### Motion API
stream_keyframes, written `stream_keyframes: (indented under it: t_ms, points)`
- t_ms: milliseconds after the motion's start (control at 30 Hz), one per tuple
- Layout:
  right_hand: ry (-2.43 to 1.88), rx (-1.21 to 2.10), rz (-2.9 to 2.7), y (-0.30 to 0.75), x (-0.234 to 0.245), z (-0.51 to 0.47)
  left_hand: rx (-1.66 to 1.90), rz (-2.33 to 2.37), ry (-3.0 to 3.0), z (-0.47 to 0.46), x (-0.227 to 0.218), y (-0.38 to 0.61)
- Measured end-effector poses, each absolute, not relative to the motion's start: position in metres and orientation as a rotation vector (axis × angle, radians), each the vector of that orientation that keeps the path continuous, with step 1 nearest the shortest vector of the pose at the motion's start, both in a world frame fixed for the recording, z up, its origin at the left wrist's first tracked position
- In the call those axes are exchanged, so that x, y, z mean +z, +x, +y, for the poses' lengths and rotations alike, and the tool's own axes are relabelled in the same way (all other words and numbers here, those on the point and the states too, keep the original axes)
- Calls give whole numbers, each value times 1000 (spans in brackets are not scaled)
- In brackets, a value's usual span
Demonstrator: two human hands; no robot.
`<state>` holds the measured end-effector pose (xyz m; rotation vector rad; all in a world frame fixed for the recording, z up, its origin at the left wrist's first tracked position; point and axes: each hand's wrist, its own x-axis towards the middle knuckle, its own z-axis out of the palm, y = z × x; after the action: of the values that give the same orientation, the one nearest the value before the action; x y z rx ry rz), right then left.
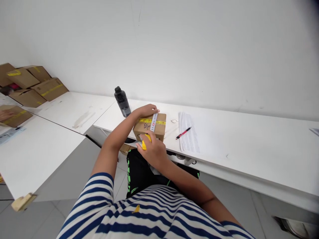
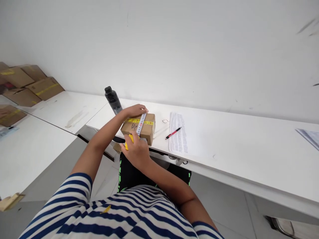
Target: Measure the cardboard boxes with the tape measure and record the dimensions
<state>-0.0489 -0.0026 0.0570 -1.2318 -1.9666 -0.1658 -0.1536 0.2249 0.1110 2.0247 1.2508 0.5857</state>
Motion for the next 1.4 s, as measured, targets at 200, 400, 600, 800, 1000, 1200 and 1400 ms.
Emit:
stream_keyframes:
  t_ms: [200,400,600,800,1000,1200,1400]
  points:
    - [-1229,-236,-1931,-52,59,19,368,1218,2131,210,99,-164]
    - [-1226,-196,-1933,-49,56,19,438,1239,2161,206,92,-161]
    - [-1202,-202,-1906,-49,53,15,481,1271,2176,201,91,-160]
    - [-1221,-159,-1930,-49,51,14,522,1257,2109,199,94,-159]
    - [-1206,-197,-1909,-48,50,12,548,1231,2122,199,94,-161]
    - [-1211,-184,-1987,-48,46,8,697,1179,1927,196,91,-164]
    - [-1206,-172,-1974,-48,46,10,705,1171,1932,196,90,-164]
